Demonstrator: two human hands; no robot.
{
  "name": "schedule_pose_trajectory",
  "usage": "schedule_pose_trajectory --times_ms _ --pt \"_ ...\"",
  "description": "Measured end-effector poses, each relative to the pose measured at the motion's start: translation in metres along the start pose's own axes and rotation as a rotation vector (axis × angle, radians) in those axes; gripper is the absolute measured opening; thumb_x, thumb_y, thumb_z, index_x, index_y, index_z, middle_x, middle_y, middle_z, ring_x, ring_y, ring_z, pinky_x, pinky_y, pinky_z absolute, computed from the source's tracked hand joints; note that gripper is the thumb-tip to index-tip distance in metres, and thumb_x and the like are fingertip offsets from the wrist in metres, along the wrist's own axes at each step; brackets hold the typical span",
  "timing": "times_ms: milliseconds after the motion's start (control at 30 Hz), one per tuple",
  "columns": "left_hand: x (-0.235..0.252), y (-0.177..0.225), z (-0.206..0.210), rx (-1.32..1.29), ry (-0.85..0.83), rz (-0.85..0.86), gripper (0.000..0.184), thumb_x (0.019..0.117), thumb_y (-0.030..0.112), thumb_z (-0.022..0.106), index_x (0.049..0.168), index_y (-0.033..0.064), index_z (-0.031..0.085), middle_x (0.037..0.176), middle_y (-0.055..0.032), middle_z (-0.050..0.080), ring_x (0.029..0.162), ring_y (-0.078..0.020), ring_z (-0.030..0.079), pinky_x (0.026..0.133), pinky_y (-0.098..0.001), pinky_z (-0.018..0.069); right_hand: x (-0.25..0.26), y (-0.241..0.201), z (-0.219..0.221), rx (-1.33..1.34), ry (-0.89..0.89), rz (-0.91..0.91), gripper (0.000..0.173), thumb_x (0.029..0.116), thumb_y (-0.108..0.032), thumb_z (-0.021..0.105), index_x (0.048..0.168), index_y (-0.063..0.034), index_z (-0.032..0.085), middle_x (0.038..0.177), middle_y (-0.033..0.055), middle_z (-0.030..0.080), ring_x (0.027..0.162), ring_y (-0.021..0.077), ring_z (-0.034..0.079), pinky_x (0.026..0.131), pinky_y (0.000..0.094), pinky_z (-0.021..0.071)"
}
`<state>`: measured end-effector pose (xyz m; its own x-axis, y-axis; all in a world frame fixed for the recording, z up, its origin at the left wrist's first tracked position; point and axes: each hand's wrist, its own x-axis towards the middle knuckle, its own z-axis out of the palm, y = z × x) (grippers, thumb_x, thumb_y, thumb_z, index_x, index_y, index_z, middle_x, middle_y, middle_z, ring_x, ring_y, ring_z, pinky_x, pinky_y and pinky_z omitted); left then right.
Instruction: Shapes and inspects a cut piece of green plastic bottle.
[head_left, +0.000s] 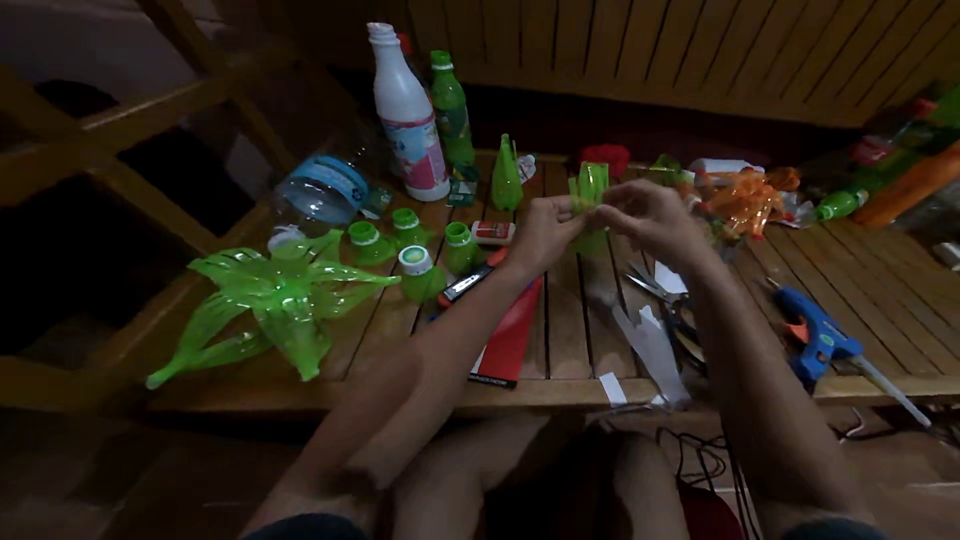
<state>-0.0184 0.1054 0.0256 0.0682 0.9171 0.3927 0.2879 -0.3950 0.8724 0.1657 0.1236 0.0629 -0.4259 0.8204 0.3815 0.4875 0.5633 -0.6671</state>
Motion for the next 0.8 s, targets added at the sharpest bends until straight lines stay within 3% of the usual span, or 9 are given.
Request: schedule_pose_trajectory --times_ms 100,200,267,367,533,600,700,800 --pt "0.001 -0.008 0.0 0.017 0.006 0.013 0.019 0.1005 0.018 0.067 0.109 0.0019 0.073 0.09 -0.0022 0.074 0.077 -0.0018 0.067 0.074 -0.0224 0.0556 0.006 0.023 0.024 0.238 0.027 -0.041 0.022 0.0987 -0.016 0.067 0.114 -0.0003 0.068 0.103 0.0056 0.068 0.073 0.0022 0.06 0.064 0.0194 0.0512" --pt "-0.001 -0.008 0.001 0.049 -0.022 -0.032 0.019 0.1 0.016 0.067 0.108 -0.0006 0.07 0.089 -0.0036 0.072 0.075 -0.0037 0.065 0.073 -0.0246 0.0549 0.004 0.032 0.034 0.396 0.02 -0.046 0.018 0.1005 -0.013 0.064 0.112 0.0005 0.068 0.102 0.0017 0.067 0.077 -0.0016 0.061 0.07 0.0165 0.0523" --pt "-0.001 -0.008 0.001 0.064 -0.021 -0.044 0.019 0.0996 0.017 0.068 0.108 0.0006 0.07 0.088 -0.0015 0.073 0.074 -0.0022 0.064 0.073 -0.0235 0.054 0.002 0.037 0.037 0.451 0.024 -0.047 0.019 0.1016 -0.012 0.062 0.114 0.0008 0.069 0.101 0.0004 0.068 0.08 -0.0013 0.062 0.074 0.0174 0.0533" --pt "0.0 -0.009 0.001 0.079 -0.017 -0.058 0.019 0.0987 0.017 0.069 0.106 0.0001 0.07 0.087 -0.0016 0.072 0.073 -0.0016 0.063 0.072 -0.0228 0.0533 0.002 0.037 0.042 0.49 0.052 -0.021 0.019 0.1019 -0.014 0.062 0.114 -0.0006 0.068 0.094 -0.0019 0.07 0.075 -0.0024 0.061 0.069 0.0165 0.0516" --pt "0.002 -0.012 0.0 0.143 -0.027 -0.065 0.02 0.0968 0.014 0.071 0.106 -0.0027 0.067 0.086 -0.0048 0.071 0.072 -0.0051 0.065 0.072 -0.0249 0.0553 0.005 0.039 0.045 0.509 0.088 -0.013 0.019 0.1008 -0.013 0.063 0.114 -0.0005 0.07 0.103 0.0018 0.07 0.08 0.0005 0.062 0.07 0.0179 0.0519" --pt "0.002 -0.013 -0.003 0.142 -0.044 -0.052 0.028 0.0974 0.019 0.071 0.115 -0.0019 0.066 0.094 -0.006 0.073 0.079 -0.0069 0.068 0.077 -0.0271 0.057 0.006 0.041 0.045 0.529 0.095 0.004 0.017 0.1013 -0.014 0.064 0.112 -0.0022 0.07 0.099 -0.0011 0.07 0.077 -0.0014 0.061 0.07 0.0172 0.0512" --pt "0.002 -0.008 -0.004 0.094 -0.066 -0.089 0.032 0.1058 0.017 0.057 0.129 -0.0052 0.054 0.106 -0.0119 0.07 0.086 -0.0111 0.069 0.08 -0.03 0.0579 0.008 0.04 0.043 0.542 0.103 0.02 0.016 0.1014 -0.014 0.063 0.11 -0.0023 0.07 0.099 -0.0023 0.07 0.077 -0.0022 0.06 0.07 0.0166 0.0509" --pt "0.002 -0.008 -0.006 0.071 -0.062 -0.094 0.032 0.1103 0.015 0.046 0.133 -0.0078 0.05 0.113 -0.0169 0.068 0.09 -0.0148 0.071 0.082 -0.0323 0.0597 0.009 0.042 0.043 0.534 0.091 0.016 0.015 0.1015 -0.013 0.063 0.109 -0.0024 0.07 0.095 -0.003 0.069 0.077 -0.0024 0.061 0.07 0.0162 0.0511"
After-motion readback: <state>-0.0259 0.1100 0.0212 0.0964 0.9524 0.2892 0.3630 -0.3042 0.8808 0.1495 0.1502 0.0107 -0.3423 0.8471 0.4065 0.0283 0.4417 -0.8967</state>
